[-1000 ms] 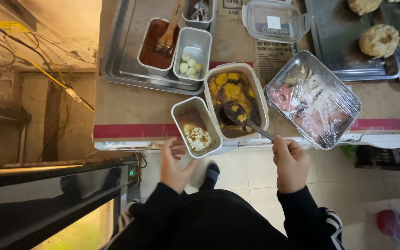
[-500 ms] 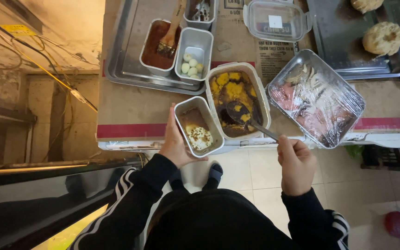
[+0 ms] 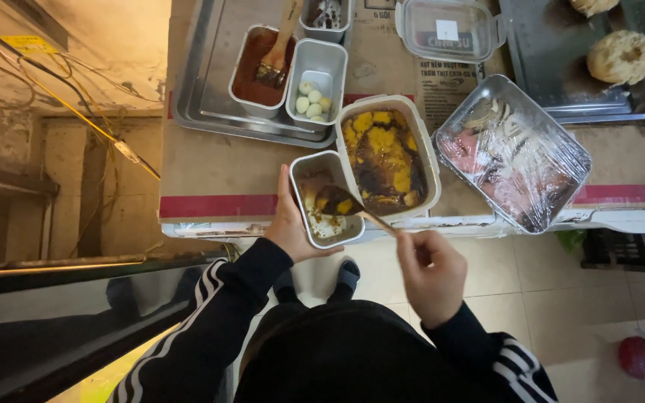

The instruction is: Retrieving pate and other ingredients from a refrigerator and portioning the pate into smaller containers using a spoon.

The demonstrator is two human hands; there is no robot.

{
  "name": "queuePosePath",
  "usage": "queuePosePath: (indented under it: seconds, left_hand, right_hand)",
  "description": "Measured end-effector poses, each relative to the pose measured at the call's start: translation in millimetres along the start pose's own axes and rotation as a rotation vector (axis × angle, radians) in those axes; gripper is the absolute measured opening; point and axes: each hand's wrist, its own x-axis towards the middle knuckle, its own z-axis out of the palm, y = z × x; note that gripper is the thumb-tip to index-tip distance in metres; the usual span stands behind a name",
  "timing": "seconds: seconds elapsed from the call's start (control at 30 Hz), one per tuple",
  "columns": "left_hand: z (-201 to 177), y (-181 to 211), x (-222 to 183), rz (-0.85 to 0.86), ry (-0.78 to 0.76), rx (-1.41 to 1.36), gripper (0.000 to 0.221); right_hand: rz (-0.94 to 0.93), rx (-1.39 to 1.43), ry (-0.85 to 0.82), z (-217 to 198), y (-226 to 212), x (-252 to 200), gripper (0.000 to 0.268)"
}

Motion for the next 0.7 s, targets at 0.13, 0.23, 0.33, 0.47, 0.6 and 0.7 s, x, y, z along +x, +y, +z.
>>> queuePosePath:
  seconds: [0.13,0.23,0.33,0.47,0.6,0.7]
  left_hand:
    - [-6.0,6.1,-1.7,-0.051,-0.004,-0.021,0.183]
    - [-20.3,24.6,-2.9,-0.069,-0.009,-0.063,0.179]
    - [-24.9,35.0,-3.9,-0.086,-0.017,-0.108,0.178]
    - [-8.1,31.7,-15.4,-0.019,0.062,0.039,0.184]
    - [-10.3,55.6,-7.3,-0.027,0.107,0.086,0.181]
    - [-14.1,69.9,-1.9,-0.026,0.114,0.098,0.179]
  right_hand:
    - [-0.572,-0.194,0.055,13.3,25.8,-5.3,0.014]
    - [-0.697,-0.181,0.050,12.9,31.6,-3.2,0.013]
    - [-0.359,-0.190,-0.009,2.0,25.0,-5.5,0.019]
    - [0.133,0.126,-0.054,-20.4,-6.0,16.8,0.028]
    - [0.536,0.481,0.080,-31.6,7.6,31.0,0.029]
    - [0.480,0.383,0.150,-35.2,27.6,36.5,0.030]
